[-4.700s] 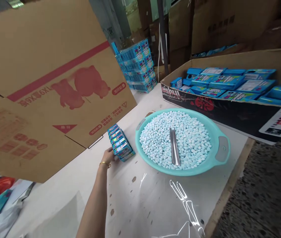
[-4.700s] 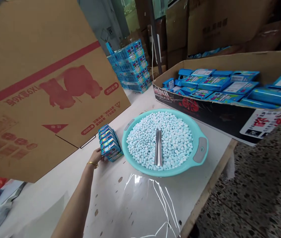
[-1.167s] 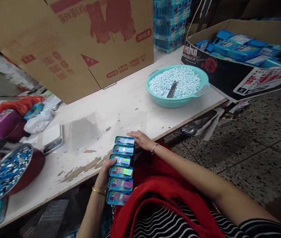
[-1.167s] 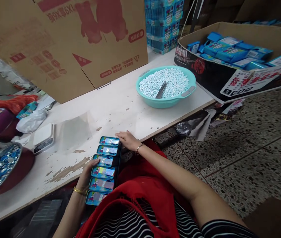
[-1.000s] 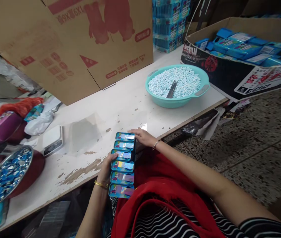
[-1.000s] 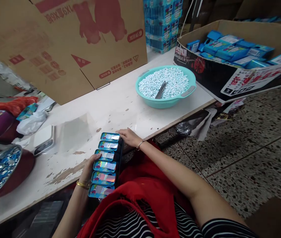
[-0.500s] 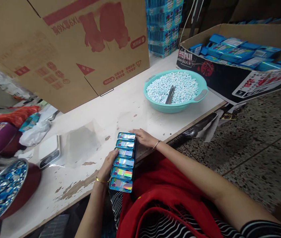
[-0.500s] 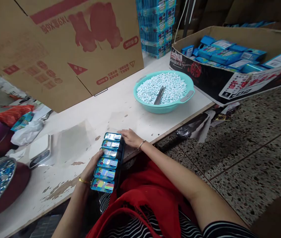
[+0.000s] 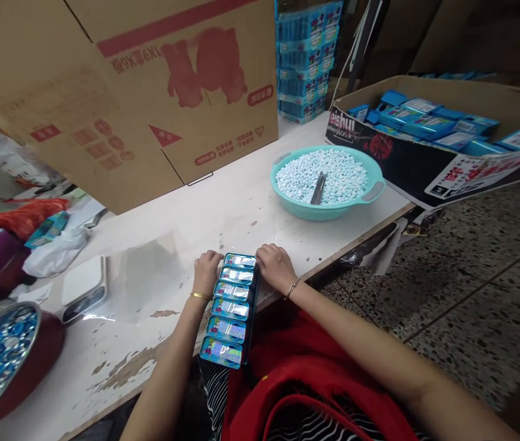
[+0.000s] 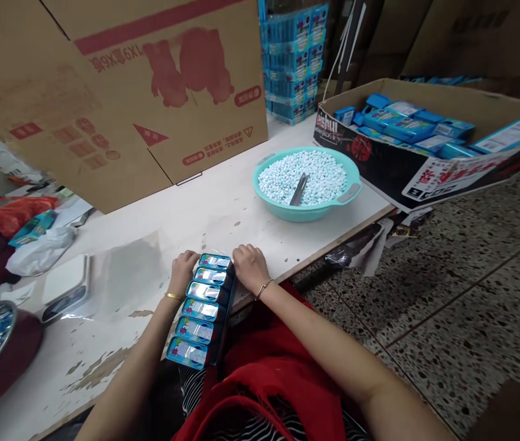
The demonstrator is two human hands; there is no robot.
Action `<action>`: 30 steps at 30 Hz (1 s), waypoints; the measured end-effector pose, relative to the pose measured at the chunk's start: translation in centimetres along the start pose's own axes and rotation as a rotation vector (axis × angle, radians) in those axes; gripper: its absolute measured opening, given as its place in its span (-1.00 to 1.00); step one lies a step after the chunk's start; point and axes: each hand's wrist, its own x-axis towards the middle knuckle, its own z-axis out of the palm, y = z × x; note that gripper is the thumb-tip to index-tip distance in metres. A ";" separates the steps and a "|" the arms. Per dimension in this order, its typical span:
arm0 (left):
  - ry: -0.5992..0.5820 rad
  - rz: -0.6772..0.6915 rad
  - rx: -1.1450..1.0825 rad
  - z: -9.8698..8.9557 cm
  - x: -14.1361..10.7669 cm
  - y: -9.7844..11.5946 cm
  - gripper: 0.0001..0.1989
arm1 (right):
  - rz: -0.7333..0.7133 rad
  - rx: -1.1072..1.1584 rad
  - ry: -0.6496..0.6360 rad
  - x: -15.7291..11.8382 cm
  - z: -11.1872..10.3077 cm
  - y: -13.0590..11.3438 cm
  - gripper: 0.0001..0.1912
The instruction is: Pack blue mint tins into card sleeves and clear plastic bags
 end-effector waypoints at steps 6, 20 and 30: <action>0.130 0.056 -0.113 -1.0 2.3 0.1 -0.81 | 0.037 0.087 0.135 0.4 -0.8 -0.4 -0.82; -0.401 0.063 -0.159 -5.8 5.4 0.4 -0.83 | 0.176 0.250 -0.183 1.7 -4.6 -1.0 -0.86; -0.247 0.233 0.095 -6.0 3.5 1.0 -0.71 | 0.163 0.162 -0.060 0.6 -3.9 -2.7 -0.82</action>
